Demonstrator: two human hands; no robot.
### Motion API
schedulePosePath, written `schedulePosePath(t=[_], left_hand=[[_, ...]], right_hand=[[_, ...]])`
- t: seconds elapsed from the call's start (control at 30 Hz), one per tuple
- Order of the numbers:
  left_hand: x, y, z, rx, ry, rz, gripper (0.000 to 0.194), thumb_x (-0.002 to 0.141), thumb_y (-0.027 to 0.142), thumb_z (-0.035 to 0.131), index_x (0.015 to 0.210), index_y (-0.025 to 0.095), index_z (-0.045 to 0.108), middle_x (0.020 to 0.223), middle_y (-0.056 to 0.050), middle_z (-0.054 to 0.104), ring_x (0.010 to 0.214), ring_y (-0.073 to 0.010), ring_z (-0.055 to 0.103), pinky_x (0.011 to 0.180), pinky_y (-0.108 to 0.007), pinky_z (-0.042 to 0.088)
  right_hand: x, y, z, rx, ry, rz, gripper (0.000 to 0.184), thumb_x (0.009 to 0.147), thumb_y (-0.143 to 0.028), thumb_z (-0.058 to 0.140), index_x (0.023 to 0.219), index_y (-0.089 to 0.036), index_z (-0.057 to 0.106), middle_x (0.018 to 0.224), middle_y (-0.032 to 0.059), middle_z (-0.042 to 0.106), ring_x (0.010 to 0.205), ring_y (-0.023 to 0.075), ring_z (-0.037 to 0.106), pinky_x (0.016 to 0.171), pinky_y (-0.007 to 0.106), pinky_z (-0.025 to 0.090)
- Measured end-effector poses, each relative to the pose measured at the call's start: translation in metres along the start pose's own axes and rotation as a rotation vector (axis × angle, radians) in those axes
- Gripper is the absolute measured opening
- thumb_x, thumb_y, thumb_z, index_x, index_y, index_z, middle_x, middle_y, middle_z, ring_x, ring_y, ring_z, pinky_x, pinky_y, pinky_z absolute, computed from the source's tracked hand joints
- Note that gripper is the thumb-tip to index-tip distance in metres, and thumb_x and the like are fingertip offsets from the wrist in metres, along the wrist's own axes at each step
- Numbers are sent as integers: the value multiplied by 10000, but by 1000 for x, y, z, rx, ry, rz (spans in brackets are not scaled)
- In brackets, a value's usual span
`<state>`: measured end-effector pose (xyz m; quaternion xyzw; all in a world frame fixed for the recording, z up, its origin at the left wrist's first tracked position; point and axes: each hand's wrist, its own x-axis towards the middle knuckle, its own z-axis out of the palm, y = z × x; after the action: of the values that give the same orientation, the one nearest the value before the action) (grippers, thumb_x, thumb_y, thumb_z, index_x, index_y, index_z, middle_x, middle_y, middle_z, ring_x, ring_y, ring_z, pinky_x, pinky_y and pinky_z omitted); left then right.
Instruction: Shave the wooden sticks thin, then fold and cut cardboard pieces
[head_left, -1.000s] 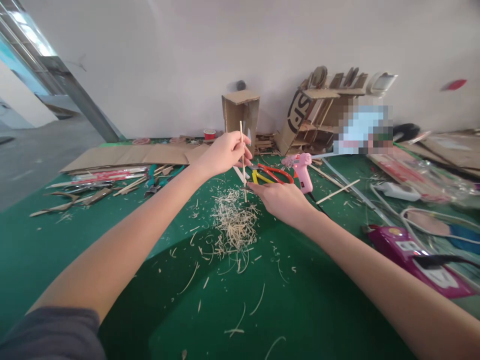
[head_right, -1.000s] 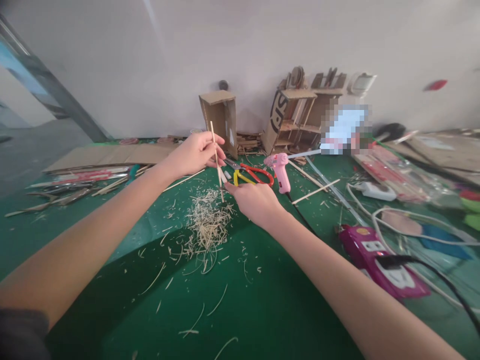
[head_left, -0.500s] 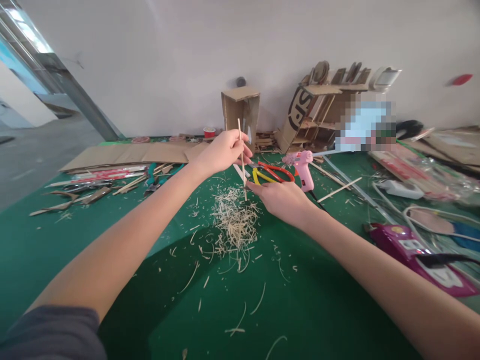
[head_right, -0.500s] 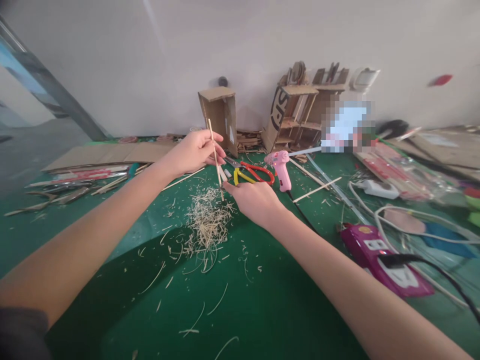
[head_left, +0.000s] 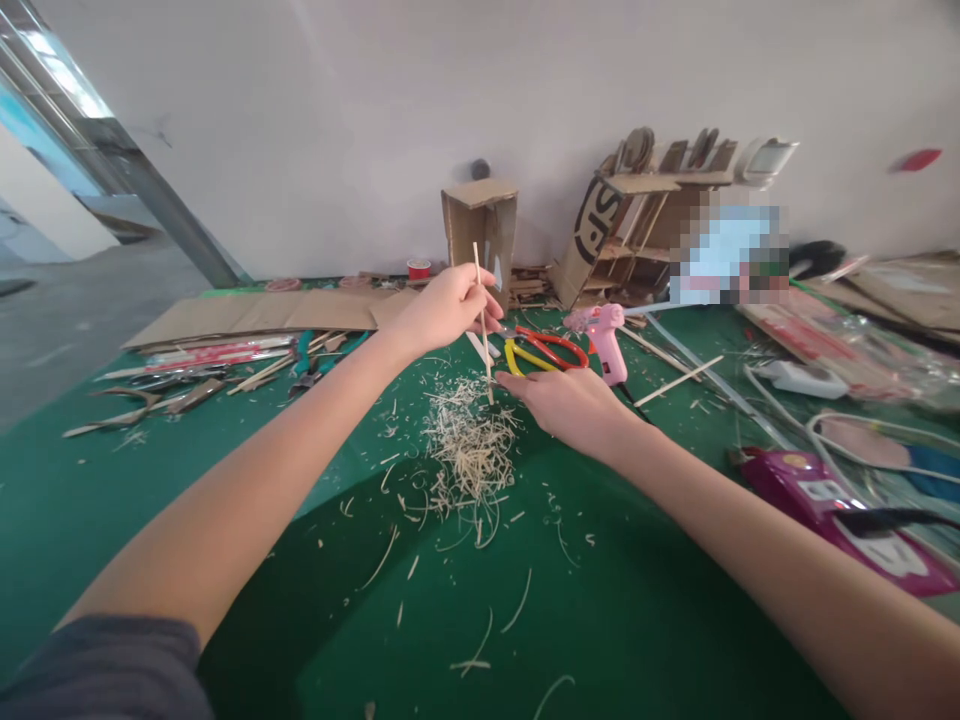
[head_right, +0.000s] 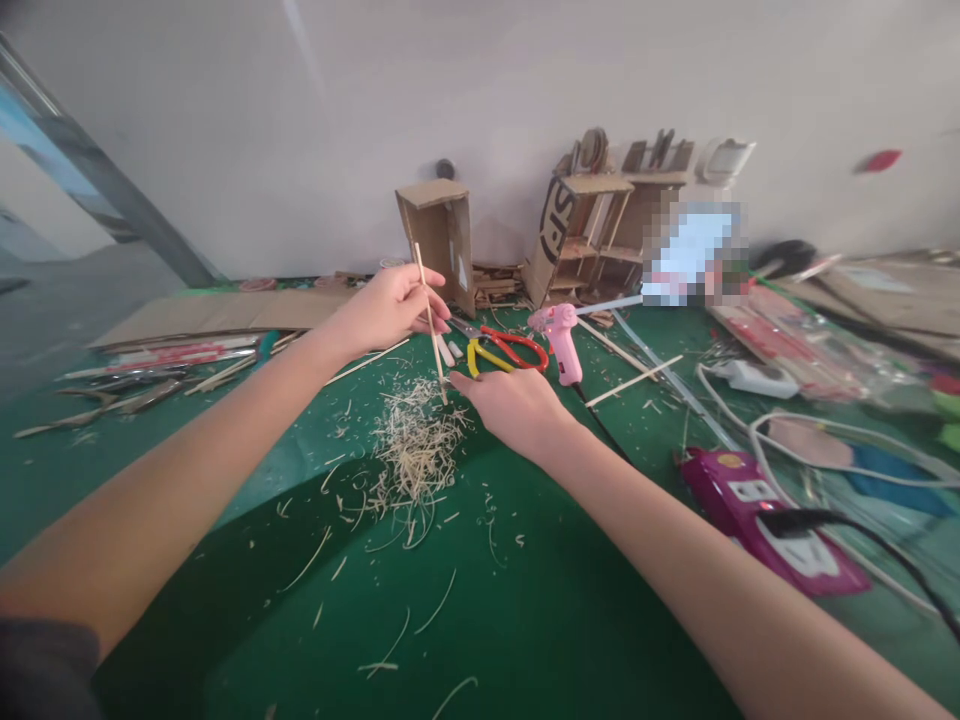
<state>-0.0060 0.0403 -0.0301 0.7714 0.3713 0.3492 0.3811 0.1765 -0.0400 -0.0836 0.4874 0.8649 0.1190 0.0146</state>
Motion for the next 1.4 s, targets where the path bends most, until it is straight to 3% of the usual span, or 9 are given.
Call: schedulePosePath(t=[0.13, 0.37, 0.7, 1.03, 1.3, 1.4], left_hand=[[0, 0, 0, -18, 0, -1, 203, 952, 152, 312, 1103, 132, 446, 902, -95, 659, 714, -117, 669, 685, -252, 553], [0, 3, 2, -14, -6, -13, 188, 948, 171, 353, 1105, 132, 450, 914, -98, 661, 726, -115, 669, 697, -247, 554], [0, -1, 2, -45, 9, -29, 156, 944, 171, 355, 1069, 155, 446, 890, -81, 665, 706, -103, 666, 685, -235, 553], [1, -3, 1, -65, 7, 1, 60, 946, 190, 363, 994, 185, 399, 897, -80, 652, 744, -119, 672, 699, -261, 567], [0, -4, -1, -66, 3, 1, 69, 949, 161, 331, 947, 184, 396, 873, -67, 644, 734, -122, 671, 701, -279, 562], [-2, -1, 0, -66, 4, 17, 78, 947, 155, 325, 942, 181, 398, 871, -71, 638, 738, -133, 675, 699, -293, 567]], right_hand=[[-4, -2, 4, -21, -62, -41, 671, 747, 1, 416, 1354, -278, 478, 854, 37, 688, 551, 103, 525, 491, 266, 236], [-3, 3, 4, -30, 132, -25, 549, 827, -71, 398, 1346, -221, 494, 781, 52, 666, 636, 129, 534, 502, 283, 204], [-2, -4, -1, -20, -49, -20, 621, 765, -20, 428, 1336, -254, 495, 738, 31, 660, 554, 115, 541, 479, 258, 222], [-3, -5, 6, -73, 98, 6, 570, 831, -66, 400, 1378, -215, 459, 855, 83, 684, 702, 167, 588, 543, 280, 303], [-2, -10, 2, -45, -56, -25, 639, 772, -14, 431, 1362, -254, 474, 768, 41, 677, 547, 118, 549, 494, 260, 264], [-5, -10, 5, -47, -46, -28, 649, 771, -22, 442, 1376, -256, 462, 796, 49, 678, 564, 128, 558, 498, 259, 265]])
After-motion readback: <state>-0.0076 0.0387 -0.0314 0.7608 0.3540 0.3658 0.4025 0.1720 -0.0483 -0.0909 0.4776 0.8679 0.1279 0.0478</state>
